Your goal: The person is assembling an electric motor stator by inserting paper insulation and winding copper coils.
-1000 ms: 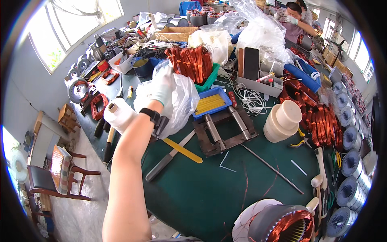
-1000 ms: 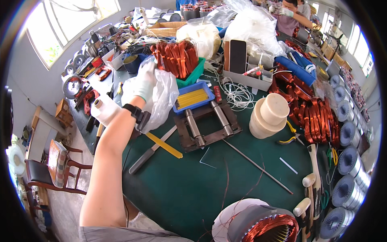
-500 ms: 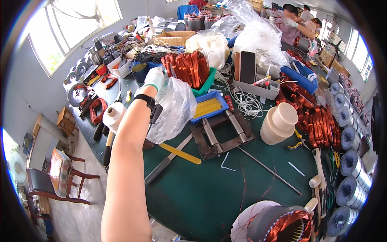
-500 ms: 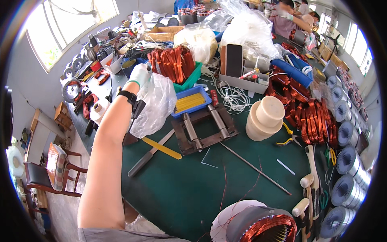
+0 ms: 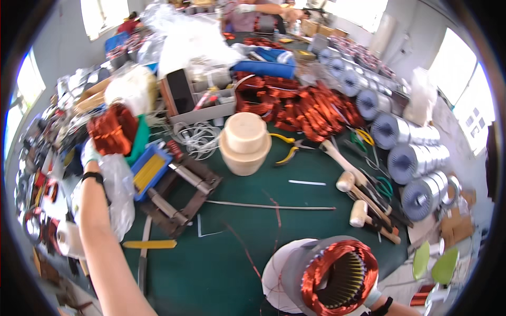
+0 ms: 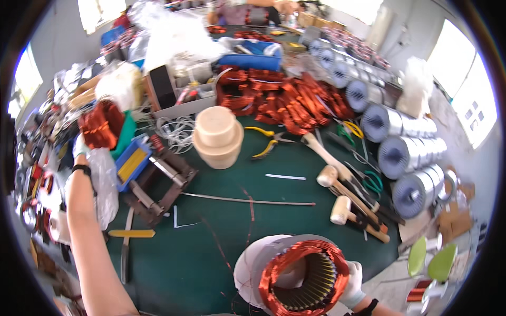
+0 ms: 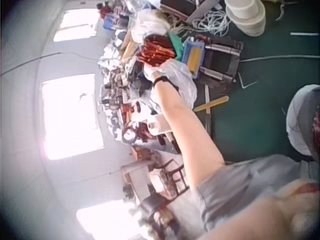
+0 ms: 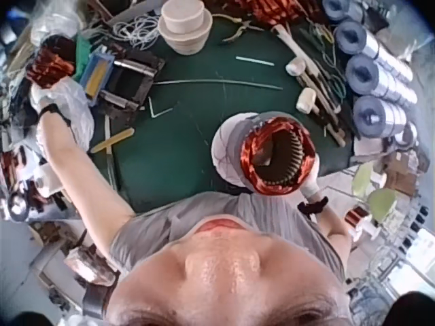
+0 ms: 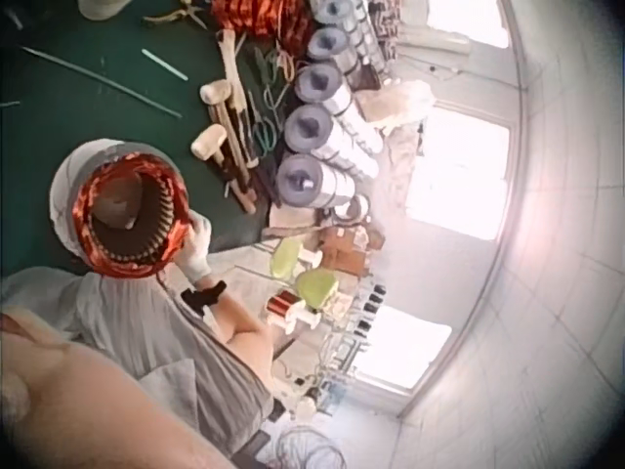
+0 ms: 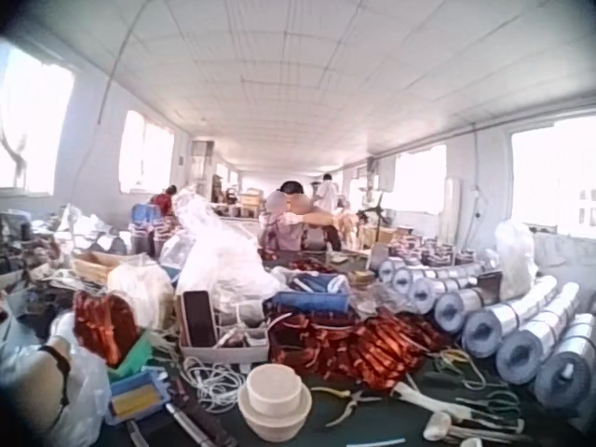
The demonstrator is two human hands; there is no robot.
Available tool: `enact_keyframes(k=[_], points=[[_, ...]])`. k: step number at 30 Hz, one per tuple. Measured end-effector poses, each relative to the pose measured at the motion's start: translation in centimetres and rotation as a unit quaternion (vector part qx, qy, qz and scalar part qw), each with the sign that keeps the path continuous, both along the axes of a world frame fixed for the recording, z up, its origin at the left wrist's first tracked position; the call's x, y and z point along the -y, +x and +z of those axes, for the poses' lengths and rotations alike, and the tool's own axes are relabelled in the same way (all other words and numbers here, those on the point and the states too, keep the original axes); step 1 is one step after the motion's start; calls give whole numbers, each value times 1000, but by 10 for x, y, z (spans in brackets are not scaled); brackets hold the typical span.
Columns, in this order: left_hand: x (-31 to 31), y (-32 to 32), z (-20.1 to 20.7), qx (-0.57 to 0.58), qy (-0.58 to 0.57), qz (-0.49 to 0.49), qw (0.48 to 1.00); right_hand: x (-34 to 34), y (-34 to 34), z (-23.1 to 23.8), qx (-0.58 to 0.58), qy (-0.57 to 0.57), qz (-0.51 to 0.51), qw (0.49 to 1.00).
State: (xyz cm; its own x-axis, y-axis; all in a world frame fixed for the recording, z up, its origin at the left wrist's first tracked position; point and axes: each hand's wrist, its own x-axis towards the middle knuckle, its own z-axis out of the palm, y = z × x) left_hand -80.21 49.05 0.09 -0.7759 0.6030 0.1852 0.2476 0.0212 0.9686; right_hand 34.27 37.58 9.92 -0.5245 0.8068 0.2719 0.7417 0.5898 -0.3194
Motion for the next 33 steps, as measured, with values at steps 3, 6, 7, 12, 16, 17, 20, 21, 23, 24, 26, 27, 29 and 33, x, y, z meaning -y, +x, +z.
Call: enact_keyframes(k=[3,6,7,12,16,17,20,21,23,24,26,27,29,33], points=[[-4,-2,-10,-37,-14,-13,999,19,8,6,12,2,-33,999],[41,-13,-28,-74,-30,2,997,33,3,11,24,0,-37,999],[45,-9,-37,-87,-46,6,995,29,6,6,22,-13,-40,999],[39,26,1,-170,-67,54,982,39,34,-26,-61,-177,-106,977],[44,72,21,-236,-93,85,963,28,10,3,1,-62,-37,997],[55,76,20,-248,-100,98,959,27,6,7,3,-63,-34,997],[40,116,41,-289,-110,120,943,31,6,10,26,-40,-40,998],[44,144,54,-288,-167,156,930,30,9,8,24,-37,-33,998],[36,117,45,-38,-1,77,996,30,15,3,26,-35,-30,999],[44,100,41,214,163,-2,963,28,18,-2,19,-63,-24,998],[30,94,24,257,161,12,953,30,14,1,25,-92,-33,995],[33,77,46,70,56,12,996,28,20,1,14,-81,-25,996],[39,62,25,-125,-54,26,990,29,13,4,25,-73,-18,997],[34,33,24,9,100,4,995,27,16,0,-3,-96,-30,995]])
